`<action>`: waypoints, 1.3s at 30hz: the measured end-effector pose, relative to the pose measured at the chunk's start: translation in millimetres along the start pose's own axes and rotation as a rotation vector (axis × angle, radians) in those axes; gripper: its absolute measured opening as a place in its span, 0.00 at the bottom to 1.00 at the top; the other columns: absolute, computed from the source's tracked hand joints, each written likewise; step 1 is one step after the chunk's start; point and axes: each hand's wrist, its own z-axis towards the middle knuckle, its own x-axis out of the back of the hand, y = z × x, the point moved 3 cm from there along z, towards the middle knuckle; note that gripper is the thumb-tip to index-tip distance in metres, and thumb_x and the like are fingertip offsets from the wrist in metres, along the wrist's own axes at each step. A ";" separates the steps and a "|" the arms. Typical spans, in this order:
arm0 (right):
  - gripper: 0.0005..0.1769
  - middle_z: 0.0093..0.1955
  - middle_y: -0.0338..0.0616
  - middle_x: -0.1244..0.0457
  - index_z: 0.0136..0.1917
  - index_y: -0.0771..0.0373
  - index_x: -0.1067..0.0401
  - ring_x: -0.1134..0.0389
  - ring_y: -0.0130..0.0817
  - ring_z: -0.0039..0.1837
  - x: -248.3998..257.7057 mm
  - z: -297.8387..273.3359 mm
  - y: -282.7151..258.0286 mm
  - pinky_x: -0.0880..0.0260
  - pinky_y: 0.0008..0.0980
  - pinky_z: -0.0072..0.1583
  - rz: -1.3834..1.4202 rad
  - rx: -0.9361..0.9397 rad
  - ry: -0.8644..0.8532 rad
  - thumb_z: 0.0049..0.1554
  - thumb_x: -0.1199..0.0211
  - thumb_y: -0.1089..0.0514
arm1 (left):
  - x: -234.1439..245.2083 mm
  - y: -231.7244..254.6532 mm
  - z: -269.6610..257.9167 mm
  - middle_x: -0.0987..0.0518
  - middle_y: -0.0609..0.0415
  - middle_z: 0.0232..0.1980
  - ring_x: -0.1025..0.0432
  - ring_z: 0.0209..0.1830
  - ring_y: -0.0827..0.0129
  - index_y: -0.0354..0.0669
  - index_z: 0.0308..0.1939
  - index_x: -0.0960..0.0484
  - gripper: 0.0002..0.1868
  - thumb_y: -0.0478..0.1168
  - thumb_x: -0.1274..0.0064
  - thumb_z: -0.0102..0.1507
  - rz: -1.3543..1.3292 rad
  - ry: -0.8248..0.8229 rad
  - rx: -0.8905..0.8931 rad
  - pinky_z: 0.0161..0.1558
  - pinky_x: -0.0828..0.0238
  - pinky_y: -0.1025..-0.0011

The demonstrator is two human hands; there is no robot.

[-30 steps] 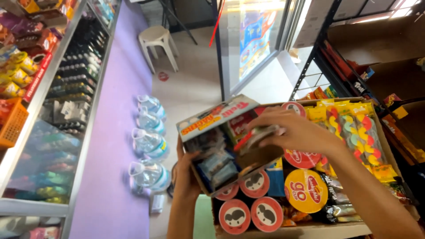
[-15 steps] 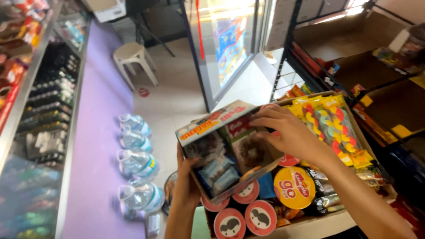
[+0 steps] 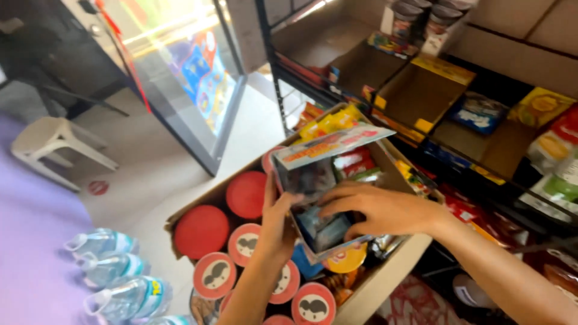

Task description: Restocking various snacks and candy items onto store shelves from a bulk container.

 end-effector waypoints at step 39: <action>0.29 0.46 0.36 0.34 0.68 0.60 0.32 0.37 0.25 0.43 -20.6 62.3 55.0 0.40 0.27 0.41 0.992 0.122 0.175 0.55 0.28 0.64 | 107.7 -2.2 -156.0 0.22 0.49 0.58 0.25 0.52 0.58 0.68 0.81 0.53 0.53 0.30 0.51 0.55 -0.244 0.428 -0.551 0.53 0.24 0.54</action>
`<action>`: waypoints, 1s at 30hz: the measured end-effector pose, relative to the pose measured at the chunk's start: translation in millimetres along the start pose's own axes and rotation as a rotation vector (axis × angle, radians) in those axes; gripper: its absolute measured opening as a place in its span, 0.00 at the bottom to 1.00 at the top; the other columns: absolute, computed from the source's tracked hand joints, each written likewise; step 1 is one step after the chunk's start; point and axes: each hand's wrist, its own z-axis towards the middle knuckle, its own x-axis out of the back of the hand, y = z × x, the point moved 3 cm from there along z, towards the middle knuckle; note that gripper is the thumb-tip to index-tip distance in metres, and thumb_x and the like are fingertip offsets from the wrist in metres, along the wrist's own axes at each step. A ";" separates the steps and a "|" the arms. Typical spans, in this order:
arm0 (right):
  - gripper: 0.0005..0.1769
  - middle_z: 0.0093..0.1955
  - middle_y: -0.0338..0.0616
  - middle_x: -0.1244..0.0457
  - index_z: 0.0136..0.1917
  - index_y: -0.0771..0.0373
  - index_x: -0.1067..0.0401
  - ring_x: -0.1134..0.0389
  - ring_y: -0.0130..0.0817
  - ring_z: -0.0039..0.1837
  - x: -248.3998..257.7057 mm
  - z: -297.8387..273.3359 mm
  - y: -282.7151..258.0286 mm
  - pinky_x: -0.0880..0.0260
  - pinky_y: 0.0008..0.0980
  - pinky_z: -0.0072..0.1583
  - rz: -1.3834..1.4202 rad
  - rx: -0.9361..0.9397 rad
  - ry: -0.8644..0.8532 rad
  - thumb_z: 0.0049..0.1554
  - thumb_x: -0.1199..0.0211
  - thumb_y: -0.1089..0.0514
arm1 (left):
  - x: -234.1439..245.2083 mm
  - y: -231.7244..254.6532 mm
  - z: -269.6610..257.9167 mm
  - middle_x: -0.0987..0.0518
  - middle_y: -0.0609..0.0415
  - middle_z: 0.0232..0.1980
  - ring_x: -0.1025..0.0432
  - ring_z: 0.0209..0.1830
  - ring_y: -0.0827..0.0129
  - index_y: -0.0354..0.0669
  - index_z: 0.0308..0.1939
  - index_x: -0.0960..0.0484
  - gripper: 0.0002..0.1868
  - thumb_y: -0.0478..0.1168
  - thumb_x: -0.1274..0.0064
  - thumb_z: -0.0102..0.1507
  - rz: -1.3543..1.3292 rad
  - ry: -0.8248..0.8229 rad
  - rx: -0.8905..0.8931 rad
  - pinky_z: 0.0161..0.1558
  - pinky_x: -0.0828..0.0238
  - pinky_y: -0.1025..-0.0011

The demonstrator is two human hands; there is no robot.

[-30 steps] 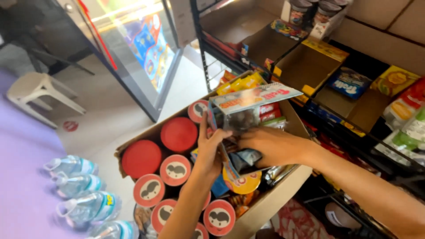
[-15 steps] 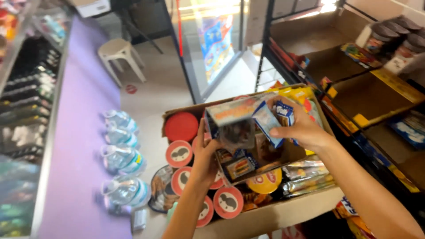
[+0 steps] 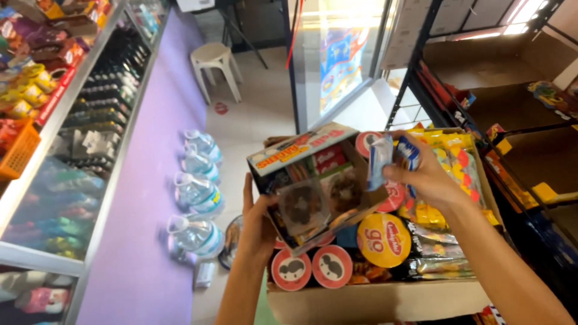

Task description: Restocking various snacks and candy items onto store shelves from a bulk container.

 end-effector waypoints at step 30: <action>0.23 0.53 0.55 0.32 0.64 0.66 0.35 0.28 0.46 0.55 -108.1 44.7 -57.9 0.32 0.41 0.55 -0.897 0.271 -0.327 0.61 0.38 0.53 | -8.6 -7.2 4.5 0.29 0.55 0.69 0.30 0.66 0.56 0.78 0.79 0.56 0.52 0.42 0.45 0.57 -0.034 -0.092 0.181 0.58 0.25 0.45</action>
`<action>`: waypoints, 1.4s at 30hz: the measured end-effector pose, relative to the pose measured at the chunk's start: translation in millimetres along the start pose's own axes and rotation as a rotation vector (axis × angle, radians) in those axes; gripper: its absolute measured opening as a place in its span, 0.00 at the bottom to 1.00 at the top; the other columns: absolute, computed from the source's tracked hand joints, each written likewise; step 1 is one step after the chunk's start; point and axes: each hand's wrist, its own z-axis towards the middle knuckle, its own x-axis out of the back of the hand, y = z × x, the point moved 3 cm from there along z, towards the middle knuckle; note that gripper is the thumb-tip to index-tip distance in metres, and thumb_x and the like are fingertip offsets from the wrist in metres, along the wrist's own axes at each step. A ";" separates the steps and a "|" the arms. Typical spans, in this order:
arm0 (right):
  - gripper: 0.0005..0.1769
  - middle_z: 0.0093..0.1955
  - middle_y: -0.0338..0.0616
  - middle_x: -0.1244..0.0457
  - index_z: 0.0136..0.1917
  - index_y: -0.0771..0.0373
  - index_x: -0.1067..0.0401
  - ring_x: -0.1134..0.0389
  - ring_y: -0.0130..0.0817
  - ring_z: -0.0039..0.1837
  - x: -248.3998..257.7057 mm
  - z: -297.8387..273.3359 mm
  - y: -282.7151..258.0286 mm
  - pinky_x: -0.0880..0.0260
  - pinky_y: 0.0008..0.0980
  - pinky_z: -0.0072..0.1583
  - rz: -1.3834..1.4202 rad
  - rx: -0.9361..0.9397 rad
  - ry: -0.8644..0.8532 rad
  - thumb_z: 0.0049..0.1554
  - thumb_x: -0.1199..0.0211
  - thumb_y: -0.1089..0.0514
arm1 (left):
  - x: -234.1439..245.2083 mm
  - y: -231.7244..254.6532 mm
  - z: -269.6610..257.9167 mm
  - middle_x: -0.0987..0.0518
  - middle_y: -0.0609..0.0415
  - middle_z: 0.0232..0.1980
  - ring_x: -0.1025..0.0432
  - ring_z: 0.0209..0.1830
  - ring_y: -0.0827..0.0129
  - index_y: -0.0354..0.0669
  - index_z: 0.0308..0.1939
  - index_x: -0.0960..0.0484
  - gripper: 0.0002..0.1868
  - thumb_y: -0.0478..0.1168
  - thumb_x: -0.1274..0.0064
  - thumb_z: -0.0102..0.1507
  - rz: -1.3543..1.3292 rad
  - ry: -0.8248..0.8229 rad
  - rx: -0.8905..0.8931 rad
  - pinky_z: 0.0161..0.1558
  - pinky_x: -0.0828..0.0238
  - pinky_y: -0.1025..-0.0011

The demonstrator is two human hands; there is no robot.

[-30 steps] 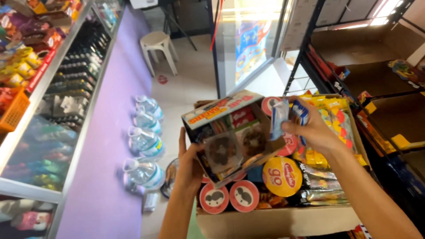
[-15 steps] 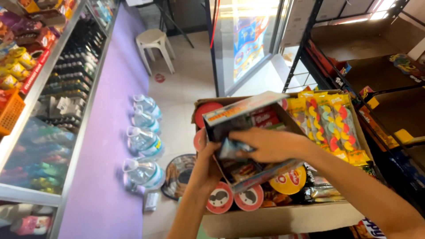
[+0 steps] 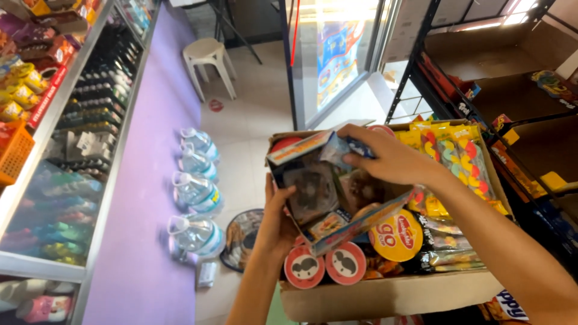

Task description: Restocking various snacks and candy items onto store shelves from a bulk container.

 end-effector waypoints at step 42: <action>0.23 0.52 0.57 0.34 0.58 0.66 0.26 0.32 0.53 0.58 -61.9 42.3 -28.7 0.32 0.45 0.56 -0.281 -0.105 -0.145 0.49 0.31 0.61 | 29.8 31.5 31.5 0.26 0.47 0.63 0.28 0.59 0.55 0.80 0.80 0.57 0.56 0.38 0.41 0.57 -0.018 0.003 -0.126 0.53 0.24 0.52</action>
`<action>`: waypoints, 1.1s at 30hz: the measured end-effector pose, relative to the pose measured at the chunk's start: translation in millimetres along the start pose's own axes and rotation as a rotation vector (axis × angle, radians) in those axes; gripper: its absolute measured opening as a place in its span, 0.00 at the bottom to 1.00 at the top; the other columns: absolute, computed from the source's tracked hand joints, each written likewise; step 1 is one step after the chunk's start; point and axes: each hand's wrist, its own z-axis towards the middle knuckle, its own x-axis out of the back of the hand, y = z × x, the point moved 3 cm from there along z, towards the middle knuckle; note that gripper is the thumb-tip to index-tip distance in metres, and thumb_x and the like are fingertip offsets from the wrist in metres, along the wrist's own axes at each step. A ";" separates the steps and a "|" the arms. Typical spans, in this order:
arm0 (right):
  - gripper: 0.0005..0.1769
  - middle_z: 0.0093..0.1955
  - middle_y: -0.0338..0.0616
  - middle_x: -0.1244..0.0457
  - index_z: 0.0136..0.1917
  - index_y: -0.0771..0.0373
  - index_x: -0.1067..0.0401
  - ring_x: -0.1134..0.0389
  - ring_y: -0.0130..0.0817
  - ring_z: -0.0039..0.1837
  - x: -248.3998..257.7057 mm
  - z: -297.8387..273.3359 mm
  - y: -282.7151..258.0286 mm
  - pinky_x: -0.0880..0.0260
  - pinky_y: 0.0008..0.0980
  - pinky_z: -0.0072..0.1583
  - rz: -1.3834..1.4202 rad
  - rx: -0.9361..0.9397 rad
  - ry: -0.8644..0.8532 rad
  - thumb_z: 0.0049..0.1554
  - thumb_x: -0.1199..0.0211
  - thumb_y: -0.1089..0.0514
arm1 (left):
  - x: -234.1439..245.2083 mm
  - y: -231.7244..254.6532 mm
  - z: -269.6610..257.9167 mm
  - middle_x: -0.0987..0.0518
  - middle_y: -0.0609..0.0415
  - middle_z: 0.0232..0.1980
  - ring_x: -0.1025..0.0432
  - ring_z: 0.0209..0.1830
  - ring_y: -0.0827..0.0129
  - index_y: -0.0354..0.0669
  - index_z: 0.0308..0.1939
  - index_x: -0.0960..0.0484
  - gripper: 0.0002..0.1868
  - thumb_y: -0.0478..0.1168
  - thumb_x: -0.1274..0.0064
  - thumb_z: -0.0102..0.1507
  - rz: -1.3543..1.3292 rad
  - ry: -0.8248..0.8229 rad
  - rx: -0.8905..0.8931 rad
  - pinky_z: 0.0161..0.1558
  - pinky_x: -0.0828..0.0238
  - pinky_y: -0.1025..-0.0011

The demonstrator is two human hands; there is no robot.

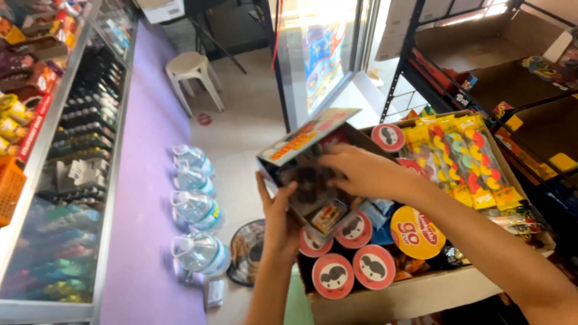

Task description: Restocking various snacks and candy items onto store shelves from a bulk container.

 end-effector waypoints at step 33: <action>0.26 0.40 0.53 0.29 0.55 0.64 0.24 0.26 0.46 0.44 -32.6 -55.9 164.3 0.27 0.43 0.47 0.067 -0.453 0.129 0.45 0.24 0.52 | 36.4 42.5 2.1 0.25 0.59 0.53 0.27 0.52 0.67 0.70 0.75 0.48 0.49 0.39 0.40 0.55 -0.087 0.113 -0.107 0.49 0.22 0.56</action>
